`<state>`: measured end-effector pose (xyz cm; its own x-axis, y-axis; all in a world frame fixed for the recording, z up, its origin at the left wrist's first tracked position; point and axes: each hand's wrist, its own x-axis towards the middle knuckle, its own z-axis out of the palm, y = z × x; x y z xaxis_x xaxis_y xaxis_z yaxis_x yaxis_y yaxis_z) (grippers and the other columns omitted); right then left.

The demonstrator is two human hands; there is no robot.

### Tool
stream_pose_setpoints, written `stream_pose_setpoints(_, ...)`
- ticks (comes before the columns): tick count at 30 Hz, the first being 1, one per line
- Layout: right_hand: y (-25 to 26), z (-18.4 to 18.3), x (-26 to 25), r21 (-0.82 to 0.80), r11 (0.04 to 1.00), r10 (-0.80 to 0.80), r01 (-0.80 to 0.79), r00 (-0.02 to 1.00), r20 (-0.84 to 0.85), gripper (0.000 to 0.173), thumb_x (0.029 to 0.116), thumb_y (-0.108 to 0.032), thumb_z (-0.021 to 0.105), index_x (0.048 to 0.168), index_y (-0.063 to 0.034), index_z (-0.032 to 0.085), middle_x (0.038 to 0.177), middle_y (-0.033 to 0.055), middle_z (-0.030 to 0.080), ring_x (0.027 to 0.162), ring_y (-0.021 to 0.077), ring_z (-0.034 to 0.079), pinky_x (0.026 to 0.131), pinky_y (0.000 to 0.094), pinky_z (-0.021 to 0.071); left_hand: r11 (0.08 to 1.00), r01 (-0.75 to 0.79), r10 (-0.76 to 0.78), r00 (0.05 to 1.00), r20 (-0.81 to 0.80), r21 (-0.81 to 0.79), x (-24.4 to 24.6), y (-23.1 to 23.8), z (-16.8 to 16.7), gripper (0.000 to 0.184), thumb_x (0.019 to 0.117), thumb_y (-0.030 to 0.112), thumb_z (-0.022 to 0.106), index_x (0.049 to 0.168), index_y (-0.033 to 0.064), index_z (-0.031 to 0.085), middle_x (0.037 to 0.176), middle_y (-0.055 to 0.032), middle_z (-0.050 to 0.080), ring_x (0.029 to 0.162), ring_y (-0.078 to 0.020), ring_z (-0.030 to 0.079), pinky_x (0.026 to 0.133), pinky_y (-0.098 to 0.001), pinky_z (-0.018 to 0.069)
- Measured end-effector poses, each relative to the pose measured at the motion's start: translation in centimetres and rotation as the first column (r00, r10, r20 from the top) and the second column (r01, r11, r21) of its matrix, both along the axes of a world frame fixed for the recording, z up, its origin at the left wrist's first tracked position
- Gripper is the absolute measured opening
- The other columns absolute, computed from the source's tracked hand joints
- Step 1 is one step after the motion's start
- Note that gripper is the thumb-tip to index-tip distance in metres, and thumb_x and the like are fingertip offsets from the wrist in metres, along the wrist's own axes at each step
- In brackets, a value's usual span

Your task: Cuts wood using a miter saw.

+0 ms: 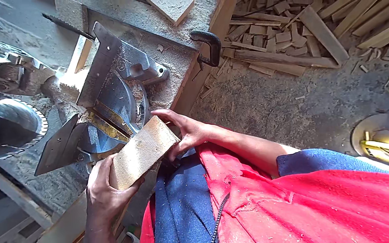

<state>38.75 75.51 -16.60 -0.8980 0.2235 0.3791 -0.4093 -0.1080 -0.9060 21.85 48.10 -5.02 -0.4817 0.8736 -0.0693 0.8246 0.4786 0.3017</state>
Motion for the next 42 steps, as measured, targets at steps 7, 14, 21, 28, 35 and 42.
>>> stream_pose_setpoints(7, -0.7, 1.0, -0.8, -0.063, 0.996, -0.070, 0.065, 0.994, -0.082, 0.119, 0.0612, -0.038, 0.099, 0.147, 0.0160, 0.036, 0.136, 0.0267, 0.059, 0.123, 0.0281, 0.063, 0.108, 0.0419, 0.0537, 0.999, -0.025, 0.025, 1.000, 0.005, -0.037, 0.2, -0.2, -0.5, 0.103, 0.0601, 0.070, 0.078, 0.139, 0.0064, 0.057, 0.127, -0.0167, 0.063, 0.115, -0.0332, 0.062, 0.097, -0.0576, 0.0495)
stream_pose_setpoints(14, -0.5, 1.4, -0.4, -0.048, 0.999, -0.017, 0.016, 1.000, -0.022, 0.119, 0.0634, -0.033, 0.099, 0.152, 0.0094, 0.032, 0.137, 0.0228, 0.059, 0.124, 0.0282, 0.062, 0.108, 0.0439, 0.0541, 0.998, -0.032, 0.028, 0.995, -0.093, -0.052, 0.8, -0.5, 0.1, 0.130, 0.0534, 0.077, 0.082, 0.158, 0.0156, 0.036, 0.152, -0.0163, 0.047, 0.136, -0.0379, 0.049, 0.109, -0.0604, 0.0425)
stream_pose_setpoints(21, -0.3, 1.8, -2.0, 0.015, 0.998, -0.058, 0.058, 0.998, -0.003, 0.117, 0.0645, -0.041, 0.098, 0.154, 0.0006, 0.035, 0.139, 0.0166, 0.060, 0.125, 0.0252, 0.062, 0.107, 0.0436, 0.0551, 0.996, 0.032, -0.004, 0.948, -0.318, 0.083, 0.3, -3.8, -0.9, 0.106, 0.0674, 0.067, 0.080, 0.153, 0.0165, 0.045, 0.146, -0.0166, 0.053, 0.135, -0.0361, 0.051, 0.110, -0.0567, 0.0433)
stream_pose_setpoints(28, 1.4, 6.0, -6.4, 0.376, 0.906, -0.229, 0.194, 0.972, 0.050, 0.109, 0.0767, -0.035, 0.089, 0.158, 0.0010, 0.027, 0.156, 0.0156, 0.047, 0.144, 0.0232, 0.047, 0.119, 0.0423, 0.0434, 0.990, -0.036, 0.093, 0.893, -0.441, 0.135, -2.8, -2.2, -0.3, 0.081, 0.0750, 0.062, 0.075, 0.139, 0.0141, 0.063, 0.137, -0.0167, 0.059, 0.124, -0.0399, 0.056, 0.101, -0.0597, 0.0457)
stream_pose_setpoints(35, 0.1, 6.8, -13.2, 0.600, 0.770, -0.434, 0.220, 0.868, 0.240, 0.084, 0.0968, -0.035, 0.061, 0.162, -0.0015, 0.020, 0.163, 0.0216, 0.033, 0.147, 0.0276, 0.042, 0.119, 0.0474, 0.0395, 0.987, -0.147, 0.159, 0.956, -0.247, 0.069, -7.8, -2.1, 0.5, 0.098, 0.0697, 0.068, 0.082, 0.146, 0.0130, 0.055, 0.152, -0.0131, 0.051, 0.139, -0.0361, 0.048, 0.114, -0.0603, 0.0386)
stream_pose_setpoints(42, 0.1, 6.9, -15.3, 0.473, 0.857, -0.396, 0.206, 0.851, 0.345, 0.086, 0.0984, -0.034, 0.060, 0.165, -0.0089, 0.012, 0.168, 0.0125, 0.028, 0.152, 0.0167, 0.033, 0.124, 0.0413, 0.0322, 0.921, -0.381, 0.387, 0.884, -0.260, 0.075, -9.9, -22.2, 0.7, 0.114, 0.0635, 0.074, 0.080, 0.156, 0.0171, 0.043, 0.156, -0.0136, 0.046, 0.141, -0.0435, 0.045, 0.114, -0.0683, 0.0344)
